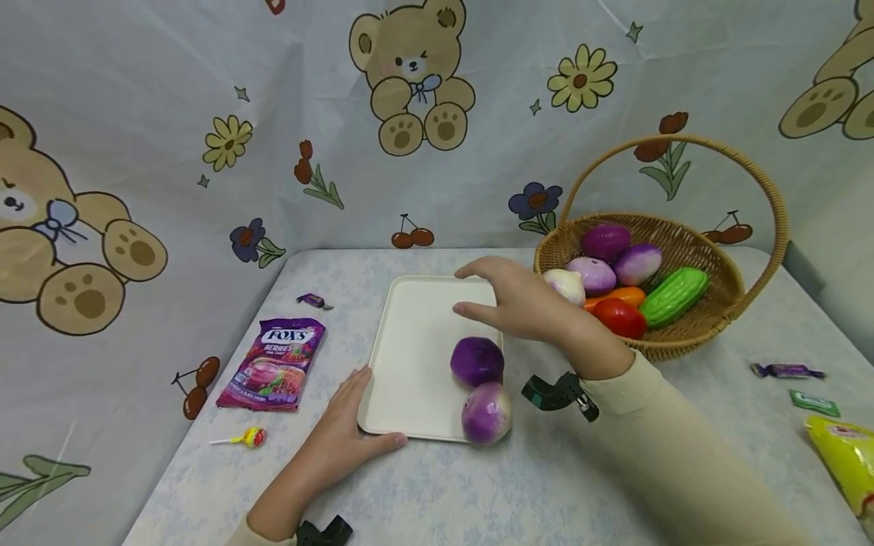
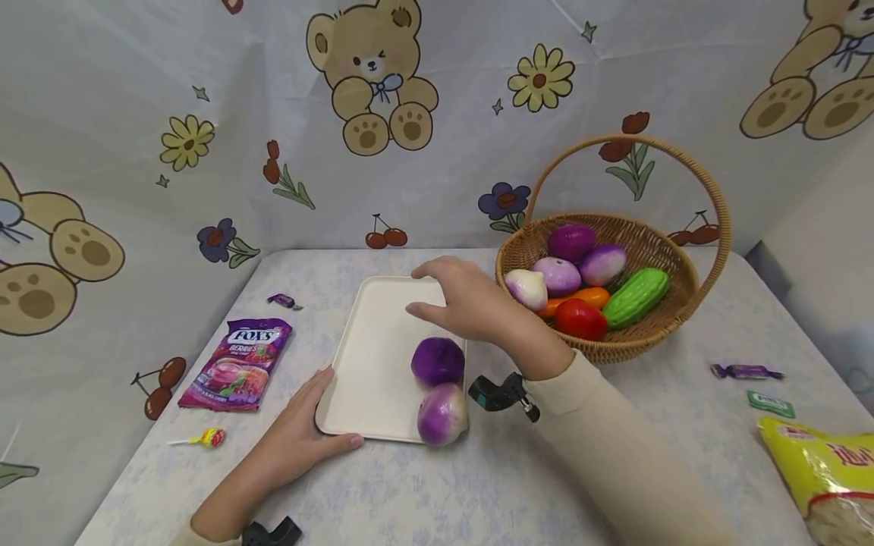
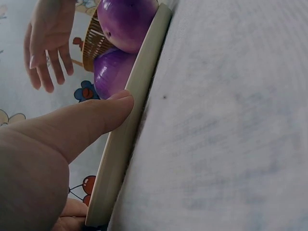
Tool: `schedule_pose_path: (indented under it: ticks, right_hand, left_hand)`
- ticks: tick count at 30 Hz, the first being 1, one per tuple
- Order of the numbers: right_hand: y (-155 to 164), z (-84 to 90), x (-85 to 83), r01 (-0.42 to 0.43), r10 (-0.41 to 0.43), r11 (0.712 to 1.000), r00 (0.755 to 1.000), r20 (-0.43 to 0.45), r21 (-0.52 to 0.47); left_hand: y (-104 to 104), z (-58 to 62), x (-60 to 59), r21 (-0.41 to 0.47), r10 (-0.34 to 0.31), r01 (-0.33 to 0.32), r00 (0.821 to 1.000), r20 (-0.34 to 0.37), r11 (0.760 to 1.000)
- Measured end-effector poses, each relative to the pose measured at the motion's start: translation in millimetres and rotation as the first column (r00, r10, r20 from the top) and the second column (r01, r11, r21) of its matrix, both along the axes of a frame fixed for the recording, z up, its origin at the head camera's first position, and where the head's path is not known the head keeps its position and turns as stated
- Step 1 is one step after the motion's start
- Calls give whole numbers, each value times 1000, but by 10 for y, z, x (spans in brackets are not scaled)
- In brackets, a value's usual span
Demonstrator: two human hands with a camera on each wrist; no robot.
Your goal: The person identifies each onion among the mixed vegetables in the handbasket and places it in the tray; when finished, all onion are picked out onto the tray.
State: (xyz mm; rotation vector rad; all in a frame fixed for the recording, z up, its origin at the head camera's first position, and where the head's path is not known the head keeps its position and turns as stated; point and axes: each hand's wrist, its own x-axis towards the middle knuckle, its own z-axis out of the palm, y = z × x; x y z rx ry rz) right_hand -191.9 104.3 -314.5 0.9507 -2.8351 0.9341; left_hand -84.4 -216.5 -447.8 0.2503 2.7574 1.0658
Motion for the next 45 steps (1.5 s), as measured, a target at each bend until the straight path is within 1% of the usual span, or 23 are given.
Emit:
schedule_pose_path:
  ticks: [4,9,14,18,23,33,38,41,45]
  right_hand:
    - [196,122,-137,76,-76,997,997,-21,25]
    - [531,269,-284,186,-188,981,982,20,56]
    - [832,348,-401,237,-240,968,970,35,84]
    - [978,338,-436,244,-248,964,968,37,103]
    - [1067,300,-432,241,-246,965,969,36,101]
    - [1144,246,-415,245,-253,961,967,45,131]
    - [1156,181,-419,231,-239,962,970,41,145]
    - [1155,134,-428,217,-233,958,970,66,185]
    - [1147,67,-437,199,-237,946,963,129,256]
  left_hand:
    - [4,1,5,-6,1,-1,1000,-5,1000]
    - [4,-5,11,-3,2,-2,1000,-4,1000]
    - [9,0,5,0,3,-3,1000,-3,1000]
    - [6,-4,7,-5,4,-4,1000,-5,1000]
    - [2,-8,10,-7,3,-3,1000,-11,1000]
    - [7,1,7,-5,-4,4,1000,-18,1000]
    - [7,2,1,-11,-4,4,1000,-17,1000]
    - [5,4,2,-8,-4,4,1000,-18,1000]
    - [-1,-2,3,-2,-4,4,1000,-24,1000]
